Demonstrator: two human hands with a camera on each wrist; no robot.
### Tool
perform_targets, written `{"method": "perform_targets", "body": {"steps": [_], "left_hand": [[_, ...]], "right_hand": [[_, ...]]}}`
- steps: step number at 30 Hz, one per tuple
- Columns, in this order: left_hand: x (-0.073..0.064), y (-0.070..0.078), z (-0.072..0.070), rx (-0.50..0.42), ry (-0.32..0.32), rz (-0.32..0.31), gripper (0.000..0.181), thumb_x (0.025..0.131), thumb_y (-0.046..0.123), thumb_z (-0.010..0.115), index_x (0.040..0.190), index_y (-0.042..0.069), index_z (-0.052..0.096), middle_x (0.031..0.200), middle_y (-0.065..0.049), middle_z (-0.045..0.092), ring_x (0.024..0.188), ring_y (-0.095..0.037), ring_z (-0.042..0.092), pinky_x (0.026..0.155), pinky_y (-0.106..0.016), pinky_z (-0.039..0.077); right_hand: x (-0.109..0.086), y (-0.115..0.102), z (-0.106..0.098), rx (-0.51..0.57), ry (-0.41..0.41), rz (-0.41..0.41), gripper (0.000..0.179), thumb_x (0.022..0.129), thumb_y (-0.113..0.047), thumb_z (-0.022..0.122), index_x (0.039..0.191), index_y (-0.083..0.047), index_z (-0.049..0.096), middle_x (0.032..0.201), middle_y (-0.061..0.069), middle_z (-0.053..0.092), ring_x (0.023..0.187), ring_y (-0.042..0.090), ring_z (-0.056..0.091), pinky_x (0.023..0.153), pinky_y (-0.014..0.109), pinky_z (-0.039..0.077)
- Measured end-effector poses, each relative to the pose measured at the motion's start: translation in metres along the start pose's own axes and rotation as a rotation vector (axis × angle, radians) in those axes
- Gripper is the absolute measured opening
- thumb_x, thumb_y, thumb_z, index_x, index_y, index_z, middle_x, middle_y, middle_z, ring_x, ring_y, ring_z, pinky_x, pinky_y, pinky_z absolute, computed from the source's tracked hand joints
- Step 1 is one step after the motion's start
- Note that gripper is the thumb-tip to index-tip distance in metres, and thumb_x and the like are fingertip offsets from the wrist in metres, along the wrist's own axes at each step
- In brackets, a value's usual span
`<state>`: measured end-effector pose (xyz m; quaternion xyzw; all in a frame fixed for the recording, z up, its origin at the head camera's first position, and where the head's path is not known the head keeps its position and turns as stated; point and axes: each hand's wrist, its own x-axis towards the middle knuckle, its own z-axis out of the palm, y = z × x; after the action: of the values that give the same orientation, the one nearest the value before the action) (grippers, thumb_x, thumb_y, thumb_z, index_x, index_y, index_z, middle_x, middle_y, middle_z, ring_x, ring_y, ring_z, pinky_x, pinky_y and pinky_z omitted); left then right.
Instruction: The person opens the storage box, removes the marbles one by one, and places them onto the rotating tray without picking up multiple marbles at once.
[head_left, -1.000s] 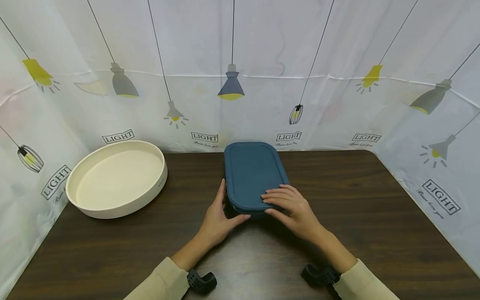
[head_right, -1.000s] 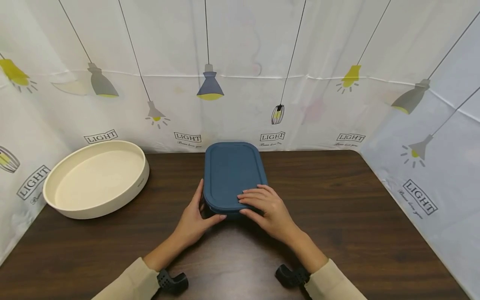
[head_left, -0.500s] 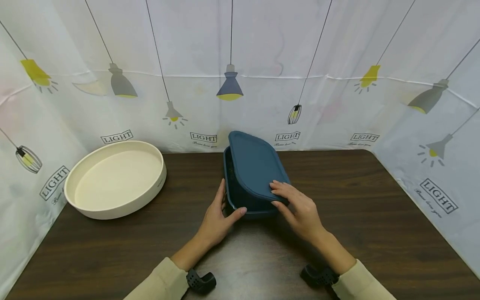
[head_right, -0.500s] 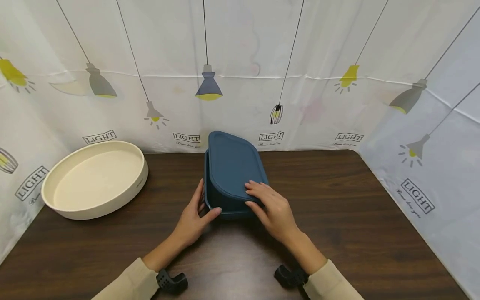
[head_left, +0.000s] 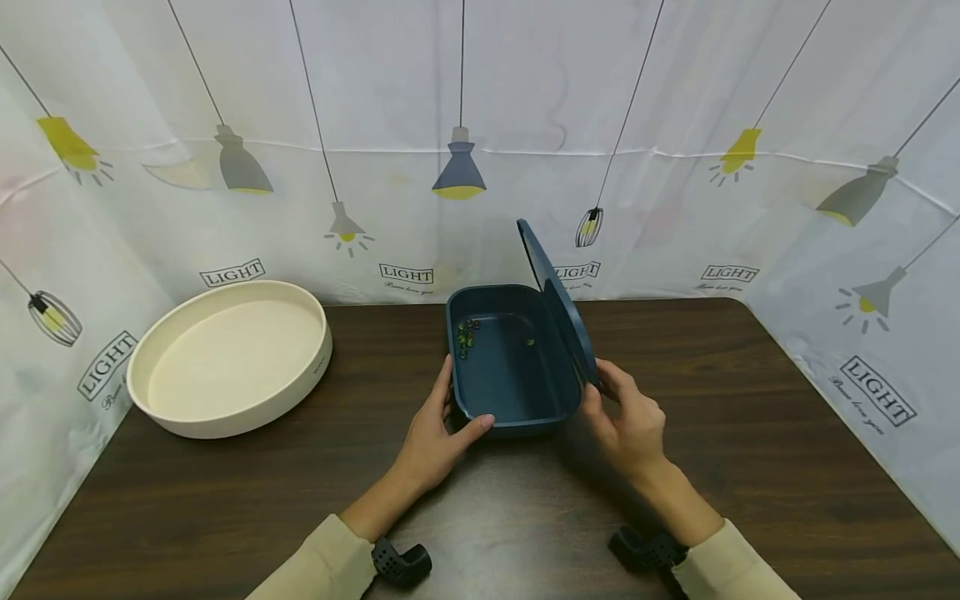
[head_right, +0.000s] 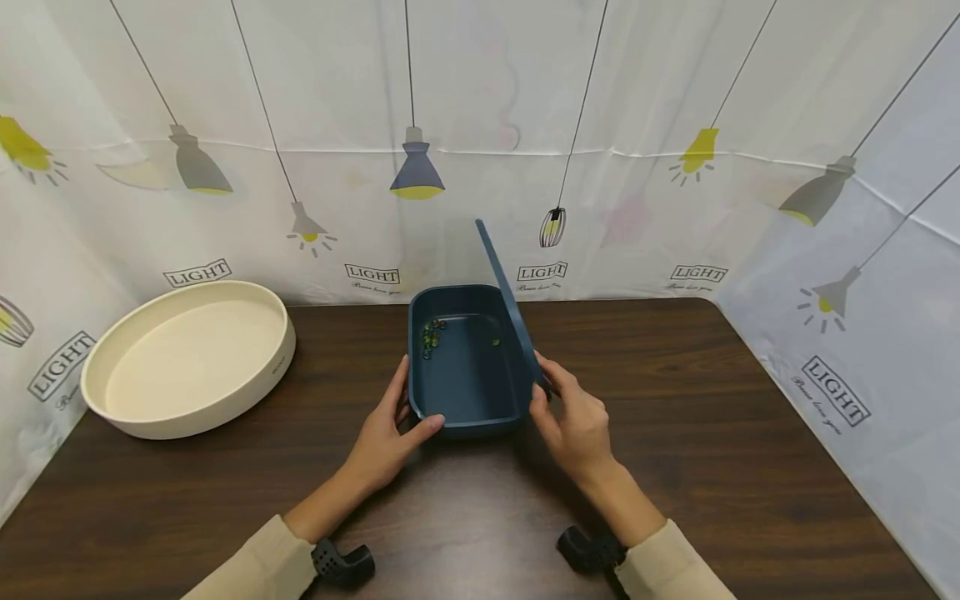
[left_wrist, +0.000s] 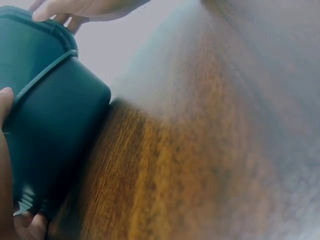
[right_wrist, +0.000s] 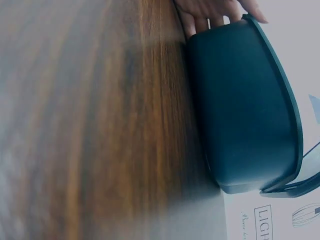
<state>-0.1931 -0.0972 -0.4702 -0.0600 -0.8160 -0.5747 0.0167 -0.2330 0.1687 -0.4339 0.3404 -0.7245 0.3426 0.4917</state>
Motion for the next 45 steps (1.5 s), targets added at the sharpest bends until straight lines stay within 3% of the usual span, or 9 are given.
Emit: {"method": "perform_targets", "body": {"steps": [6, 12, 17, 20, 22, 25, 35, 42, 45], "left_hand": [[-0.001, 0.001, -0.001, 0.002, 0.0, 0.017, 0.101, 0.09, 0.048, 0.073, 0.164, 0.034, 0.004, 0.17, 0.001, 0.017, 0.152, -0.028, 0.032, 0.119, -0.052, 0.036], [-0.002, 0.002, -0.001, 0.006, -0.004, 0.008, 0.101, 0.091, 0.047, 0.073, 0.162, 0.039, 0.003, 0.17, 0.0, 0.016, 0.153, -0.03, 0.032, 0.119, -0.052, 0.036], [-0.001, 0.002, -0.002, 0.008, -0.009, -0.002, 0.101, 0.09, 0.048, 0.074, 0.162, 0.041, 0.003, 0.17, 0.002, 0.016, 0.152, -0.029, 0.032, 0.119, -0.051, 0.037], [-0.001, 0.001, -0.002, 0.004, -0.009, -0.001, 0.1, 0.091, 0.047, 0.073, 0.162, 0.04, 0.003, 0.17, 0.002, 0.015, 0.153, -0.028, 0.031, 0.119, -0.052, 0.036], [-0.001, 0.001, -0.002, 0.004, -0.009, -0.005, 0.1, 0.091, 0.047, 0.073, 0.162, 0.04, 0.004, 0.17, 0.003, 0.015, 0.153, -0.028, 0.031, 0.119, -0.052, 0.036], [-0.001, 0.0, -0.002, 0.005, -0.009, -0.014, 0.1, 0.091, 0.047, 0.073, 0.162, 0.041, 0.003, 0.17, 0.004, 0.016, 0.153, -0.027, 0.031, 0.12, -0.052, 0.036], [0.0, 0.0, 0.0, 0.01, -0.004, -0.004, 0.1, 0.091, 0.046, 0.073, 0.162, 0.041, 0.004, 0.17, 0.003, 0.017, 0.153, -0.027, 0.031, 0.119, -0.052, 0.036], [0.0, 0.0, 0.0, 0.004, -0.003, -0.008, 0.1, 0.091, 0.045, 0.074, 0.162, 0.041, 0.004, 0.17, 0.004, 0.017, 0.153, -0.026, 0.03, 0.12, -0.051, 0.036], [0.001, 0.0, 0.0, 0.001, -0.003, -0.008, 0.1, 0.09, 0.045, 0.074, 0.162, 0.041, 0.005, 0.17, 0.004, 0.017, 0.153, -0.026, 0.03, 0.12, -0.051, 0.036]], "right_hand": [[-0.002, 0.003, -0.005, -0.031, 0.023, 0.102, 0.03, 0.081, -0.012, 0.058, 0.097, 0.012, 0.064, 0.077, 0.019, 0.075, 0.057, 0.026, 0.072, 0.064, 0.014, 0.057], [-0.005, 0.003, -0.01, 0.112, 0.039, 0.293, 0.027, 0.07, 0.006, 0.057, 0.095, 0.015, 0.06, 0.071, 0.02, 0.071, 0.069, -0.003, 0.066, 0.064, 0.007, 0.052], [-0.007, 0.002, -0.013, 0.17, 0.049, 0.441, 0.024, 0.071, 0.011, 0.055, 0.095, 0.015, 0.057, 0.071, 0.005, 0.066, 0.063, -0.01, 0.058, 0.055, 0.007, 0.048], [-0.008, 0.004, -0.014, 0.16, 0.044, 0.483, 0.02, 0.075, 0.007, 0.055, 0.094, 0.014, 0.056, 0.075, -0.009, 0.063, 0.058, -0.01, 0.053, 0.051, 0.009, 0.044], [-0.01, 0.005, -0.015, 0.156, 0.038, 0.493, 0.019, 0.077, 0.005, 0.055, 0.094, 0.013, 0.057, 0.077, -0.012, 0.064, 0.057, -0.009, 0.053, 0.05, 0.01, 0.044], [-0.013, 0.007, -0.015, 0.152, 0.042, 0.514, 0.019, 0.079, 0.004, 0.053, 0.095, 0.013, 0.057, 0.077, -0.008, 0.066, 0.06, -0.008, 0.054, 0.053, 0.01, 0.044], [-0.024, 0.015, -0.025, 0.149, 0.07, 0.598, 0.027, 0.079, 0.009, 0.047, 0.102, 0.015, 0.058, 0.073, -0.015, 0.056, 0.06, -0.004, 0.049, 0.057, 0.012, 0.042], [-0.03, 0.022, -0.03, 0.113, 0.019, 0.624, 0.048, 0.078, 0.009, 0.046, 0.125, 0.008, 0.055, 0.077, -0.008, 0.054, 0.063, 0.0, 0.047, 0.059, 0.014, 0.039], [-0.033, 0.025, -0.031, 0.12, -0.004, 0.671, 0.056, 0.078, 0.01, 0.046, 0.133, 0.005, 0.054, 0.091, -0.008, 0.059, 0.074, 0.002, 0.052, 0.068, 0.015, 0.042]]}}
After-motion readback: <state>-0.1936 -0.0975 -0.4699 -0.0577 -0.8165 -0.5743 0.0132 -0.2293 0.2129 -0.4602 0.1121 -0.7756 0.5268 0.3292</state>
